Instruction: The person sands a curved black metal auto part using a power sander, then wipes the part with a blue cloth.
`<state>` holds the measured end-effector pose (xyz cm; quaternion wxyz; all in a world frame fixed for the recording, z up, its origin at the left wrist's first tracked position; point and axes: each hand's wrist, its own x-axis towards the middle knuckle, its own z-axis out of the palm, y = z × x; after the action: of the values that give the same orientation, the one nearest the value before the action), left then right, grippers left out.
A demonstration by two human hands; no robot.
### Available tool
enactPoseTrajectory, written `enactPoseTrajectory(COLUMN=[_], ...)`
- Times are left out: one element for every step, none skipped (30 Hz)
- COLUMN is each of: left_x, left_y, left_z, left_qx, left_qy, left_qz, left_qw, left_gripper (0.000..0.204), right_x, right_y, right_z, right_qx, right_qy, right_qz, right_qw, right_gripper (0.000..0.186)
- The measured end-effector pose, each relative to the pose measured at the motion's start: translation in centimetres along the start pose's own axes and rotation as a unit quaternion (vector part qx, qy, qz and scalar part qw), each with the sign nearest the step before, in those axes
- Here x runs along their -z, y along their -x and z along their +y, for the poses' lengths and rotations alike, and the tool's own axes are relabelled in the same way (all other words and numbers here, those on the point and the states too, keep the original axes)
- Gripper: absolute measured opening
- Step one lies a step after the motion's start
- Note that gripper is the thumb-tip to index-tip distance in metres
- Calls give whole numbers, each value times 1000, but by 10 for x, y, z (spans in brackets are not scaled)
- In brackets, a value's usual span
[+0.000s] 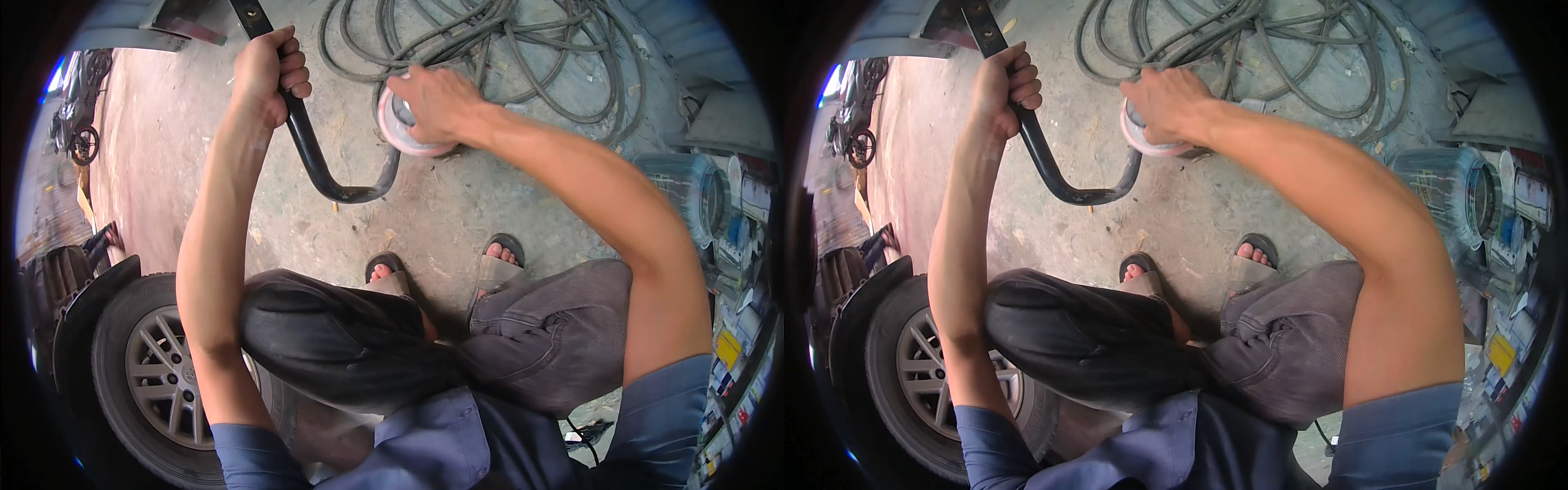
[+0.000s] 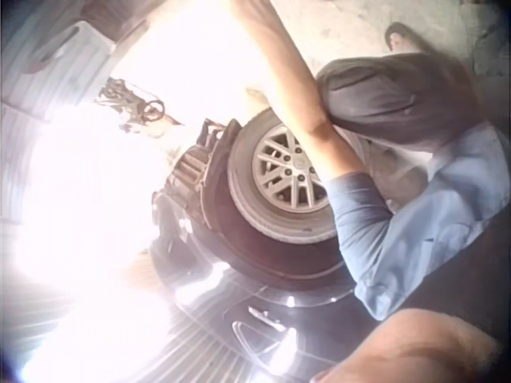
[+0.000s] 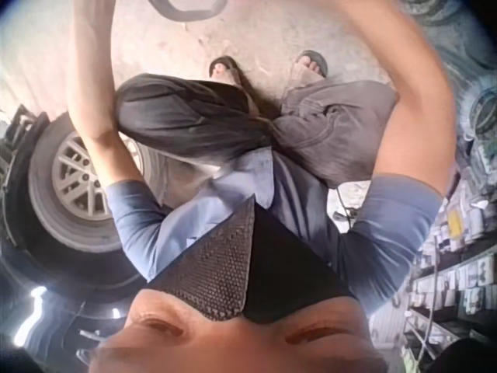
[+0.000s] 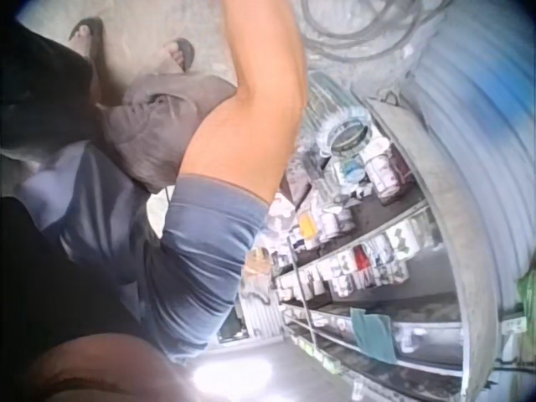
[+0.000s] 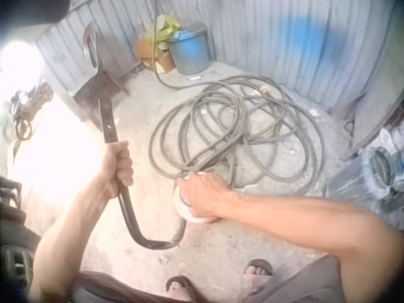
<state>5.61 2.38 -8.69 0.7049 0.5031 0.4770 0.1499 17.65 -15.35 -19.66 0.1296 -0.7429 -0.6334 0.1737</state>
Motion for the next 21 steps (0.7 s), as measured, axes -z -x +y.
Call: enactPoseTrajectory(left_x=[-3,-4,-4,-3,-2,-1,0,0,-1,-3,-8,-13,-16,-17,-18,-19,-20,-21,-24,-26,-28], left_y=[1,2,3,3,3,2,2,2,3,5,7,10,12,15,17,19,21,24,26,29,33], left_z=[0,0,1,1,2,2,2,3,3,3,3,3,3,3,3,3,3,2,1,2,2], left_qx=[1,-3,-6,-5,-17,-28,-26,-26,-26,-26,-18,-10,-11,-12,-14,-14,-25,-36,-36,-36,-36], left_qy=[1,3,5,5,-4,-13,-13,-15,-18,-18,-14,-10,-10,-12,-15,-15,-25,-35,-33,-40,-47], left_qz=[0,-2,-5,-4,-17,-31,-30,-33,-36,-37,-17,3,0,-5,-10,-11,-21,-31,-32,-23,-15], left_qw=[1000,1000,1000,1000,1000,999,999,999,999,999,1000,1000,1000,1000,1000,1000,999,998,998,998,998], left_gripper=[40,40,40,40,37,35,35,35,36,36,38,40,40,40,40,40,41,41,41,41,41], right_x=[4,8,6,3,-1,-5,-6,-5,-4,-3,0,2,2,1,1,0,2,3,5,11,15], right_y=[-1,0,1,2,3,4,1,-1,-4,-5,-6,-7,-6,-2,0,-1,-3,-5,-6,-8,-10], right_z=[4,0,-5,-11,-15,-18,-19,-19,-18,-18,-16,-16,-18,-24,-27,-25,-21,-18,-14,-12,-13], right_qx=[6,5,6,13,19,31,31,30,28,27,39,52,49,46,43,42,43,45,44,39,33], right_qy=[12,7,6,-4,-14,-19,-20,-6,9,9,14,19,21,12,2,3,10,18,19,36,53], right_qz=[13,8,6,0,-7,-17,-18,-17,-15,-16,3,21,22,0,-21,-21,-6,10,10,5,1], right_qw=[1000,1000,1000,1000,1000,999,999,999,999,999,999,998,998,999,999,999,999,999,999,999,998], right_gripper=[53,54,54,54,55,58,58,59,60,60,61,61,61,59,58,58,56,53,53,53,52])
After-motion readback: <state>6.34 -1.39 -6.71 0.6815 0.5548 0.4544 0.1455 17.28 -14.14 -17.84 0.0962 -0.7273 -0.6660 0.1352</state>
